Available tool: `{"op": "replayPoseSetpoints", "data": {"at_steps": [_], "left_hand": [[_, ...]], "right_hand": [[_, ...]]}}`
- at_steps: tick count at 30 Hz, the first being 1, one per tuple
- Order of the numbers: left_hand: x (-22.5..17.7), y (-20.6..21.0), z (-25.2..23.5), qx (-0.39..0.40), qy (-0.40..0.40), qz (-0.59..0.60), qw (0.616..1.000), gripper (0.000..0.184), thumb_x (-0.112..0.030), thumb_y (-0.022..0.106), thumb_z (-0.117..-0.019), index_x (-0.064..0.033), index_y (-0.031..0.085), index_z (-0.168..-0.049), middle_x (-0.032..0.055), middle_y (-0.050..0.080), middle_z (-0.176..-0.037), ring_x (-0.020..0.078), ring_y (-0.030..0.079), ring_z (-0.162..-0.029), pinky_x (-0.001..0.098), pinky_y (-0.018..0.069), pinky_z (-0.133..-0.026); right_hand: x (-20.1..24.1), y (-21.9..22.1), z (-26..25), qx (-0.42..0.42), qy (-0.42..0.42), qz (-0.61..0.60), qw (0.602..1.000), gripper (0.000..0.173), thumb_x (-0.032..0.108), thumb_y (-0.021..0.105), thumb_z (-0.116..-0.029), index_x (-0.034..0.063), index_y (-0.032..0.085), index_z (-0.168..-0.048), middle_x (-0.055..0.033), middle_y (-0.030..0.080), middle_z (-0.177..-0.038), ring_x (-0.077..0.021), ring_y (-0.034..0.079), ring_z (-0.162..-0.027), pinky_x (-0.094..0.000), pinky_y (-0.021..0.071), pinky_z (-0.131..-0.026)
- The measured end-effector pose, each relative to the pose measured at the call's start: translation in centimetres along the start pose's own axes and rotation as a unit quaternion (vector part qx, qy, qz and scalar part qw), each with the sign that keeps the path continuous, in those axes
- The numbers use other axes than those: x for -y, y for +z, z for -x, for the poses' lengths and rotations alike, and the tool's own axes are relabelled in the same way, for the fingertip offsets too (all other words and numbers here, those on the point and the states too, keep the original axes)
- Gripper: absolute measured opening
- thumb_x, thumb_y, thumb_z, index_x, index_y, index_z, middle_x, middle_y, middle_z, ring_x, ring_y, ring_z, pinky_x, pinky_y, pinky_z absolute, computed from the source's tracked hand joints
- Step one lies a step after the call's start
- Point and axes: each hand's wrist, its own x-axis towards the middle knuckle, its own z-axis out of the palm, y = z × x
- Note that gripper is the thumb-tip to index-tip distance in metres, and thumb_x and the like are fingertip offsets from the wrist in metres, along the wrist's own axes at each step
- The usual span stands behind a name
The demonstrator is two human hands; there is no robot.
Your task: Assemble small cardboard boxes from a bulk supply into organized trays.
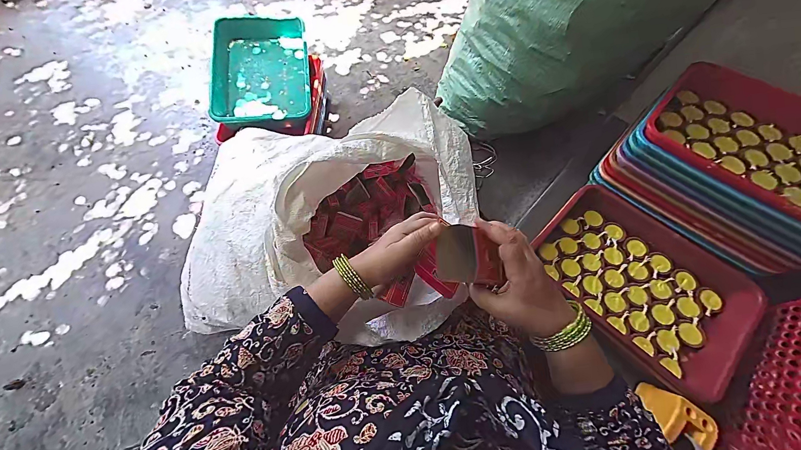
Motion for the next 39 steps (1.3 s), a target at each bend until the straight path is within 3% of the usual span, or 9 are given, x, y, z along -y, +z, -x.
{"op": "replayPoseSetpoints", "data": {"at_steps": [4, 8, 14, 20, 24, 28, 31, 34, 39], "left_hand": [[0.7, 1.0, -0.3, 0.044, -0.093, 0.289, 0.952, 0.053, -0.038, 0.019, -0.0990, -0.0161, 0.065, -0.117, 0.0063, 0.072, -0.106, 0.0113, 0.069, -0.085, 0.0248, 0.0564, -0.063], [0.3, 1.7, 0.1, 0.099, -0.174, 0.435, 0.878, 0.049, -0.028, 0.024, -0.1007, -0.0096, 0.064, -0.122, 0.0114, 0.070, -0.094, 0.0107, 0.063, -0.063, 0.0218, 0.0498, -0.050], [-1.8, 3.9, 0.6, 0.098, -0.333, 0.399, 0.849, 0.048, -0.024, 0.020, -0.1025, -0.0143, 0.062, -0.080, 0.0023, 0.067, -0.070, 0.0079, 0.063, -0.056, 0.0212, 0.0512, -0.046], [-1.6, 5.6, 3.0, 0.039, -0.328, 0.425, 0.843, 0.048, -0.034, 0.023, -0.1092, -0.0142, 0.063, -0.093, 0.0005, 0.065, -0.073, 0.0072, 0.065, -0.063, 0.0221, 0.0560, -0.053], [-3.0, 6.7, 3.0, 0.024, -0.329, 0.380, 0.864, 0.059, -0.039, 0.011, -0.1090, -0.0119, 0.062, -0.100, 0.0041, 0.069, -0.076, 0.0092, 0.066, -0.061, 0.0209, 0.0537, -0.051], [-2.9, 6.9, 3.5, 0.060, -0.277, 0.391, 0.876, 0.055, -0.048, 0.012, -0.1095, -0.0211, 0.046, -0.142, 0.0085, 0.068, -0.123, 0.0105, 0.068, -0.069, 0.0198, 0.0520, -0.050], [-3.2, 7.1, 3.5, 0.061, -0.258, 0.314, 0.911, 0.033, -0.034, 0.041, -0.1077, -0.0216, 0.043, -0.138, 0.0045, 0.067, -0.108, 0.0078, 0.065, -0.067, 0.0194, 0.0534, -0.054], [-3.3, 8.1, 3.0, -0.009, -0.257, 0.270, 0.928, 0.020, -0.028, 0.043, -0.1103, -0.0139, 0.050, -0.123, 0.0051, 0.066, -0.104, 0.0089, 0.065, -0.067, 0.0213, 0.0549, -0.057], [-2.1, 9.0, 2.4, -0.055, -0.195, 0.223, 0.954, 0.019, -0.008, 0.049, -0.1021, -0.0070, 0.046, -0.121, 0.0081, 0.065, -0.100, 0.0135, 0.066, -0.068, 0.0268, 0.0572, -0.058]], "right_hand": [[-2.5, -2.5, 2.4, -0.092, 0.136, -0.220, 0.962, 0.095, 0.012, 0.084, -0.0720, 0.0087, 0.033, -0.153, -0.0098, 0.052, -0.144, -0.0204, 0.060, -0.126, -0.0382, 0.0577, -0.099], [-2.9, -2.8, 3.6, -0.076, 0.154, -0.366, 0.915, 0.090, 0.007, 0.084, -0.0720, 0.0142, 0.035, -0.146, -0.0095, 0.057, -0.137, -0.0252, 0.062, -0.122, -0.0432, 0.0591, -0.097], [-2.1, -1.1, 3.4, 0.067, 0.088, -0.430, 0.896, 0.066, 0.004, 0.071, -0.0774, 0.0066, 0.050, -0.140, -0.0117, 0.061, -0.137, -0.0217, 0.063, -0.120, -0.0401, 0.0564, -0.099], [-1.0, 0.0, 4.6, 0.157, 0.082, -0.395, 0.901, 0.091, 0.017, 0.089, -0.0736, 0.0040, 0.041, -0.150, -0.0145, 0.058, -0.140, -0.0240, 0.062, -0.123, -0.0432, 0.0561, -0.104], [0.1, 0.8, 5.4, 0.054, 0.127, -0.331, 0.933, 0.086, 0.019, 0.090, -0.0738, 0.0029, 0.045, -0.146, -0.0084, 0.065, -0.131, -0.0152, 0.065, -0.117, -0.0351, 0.0578, -0.100], [0.0, 0.7, 5.7, -0.103, 0.216, -0.377, 0.895, 0.085, 0.020, 0.086, -0.0796, 0.0061, 0.038, -0.147, -0.0063, 0.065, -0.126, -0.0161, 0.068, -0.112, -0.0362, 0.0600, -0.095], [-0.3, 0.9, 5.5, -0.170, 0.230, -0.300, 0.910, 0.082, 0.022, 0.084, -0.0849, 0.0075, 0.036, -0.150, -0.0084, 0.063, -0.129, -0.0170, 0.067, -0.112, -0.0363, 0.0604, -0.094], [0.0, 1.9, 5.2, -0.206, 0.174, -0.174, 0.947, 0.084, 0.035, 0.076, -0.0924, 0.0014, 0.029, -0.153, -0.0140, 0.052, -0.140, -0.0157, 0.060, -0.121, -0.0343, 0.0557, -0.100], [2.2, 2.9, 5.1, -0.136, 0.181, -0.060, 0.972, 0.066, 0.038, 0.037, -0.1069, 0.0010, 0.026, -0.160, -0.0224, 0.030, -0.162, -0.0315, 0.027, -0.152, -0.0518, 0.0228, -0.124]]}}
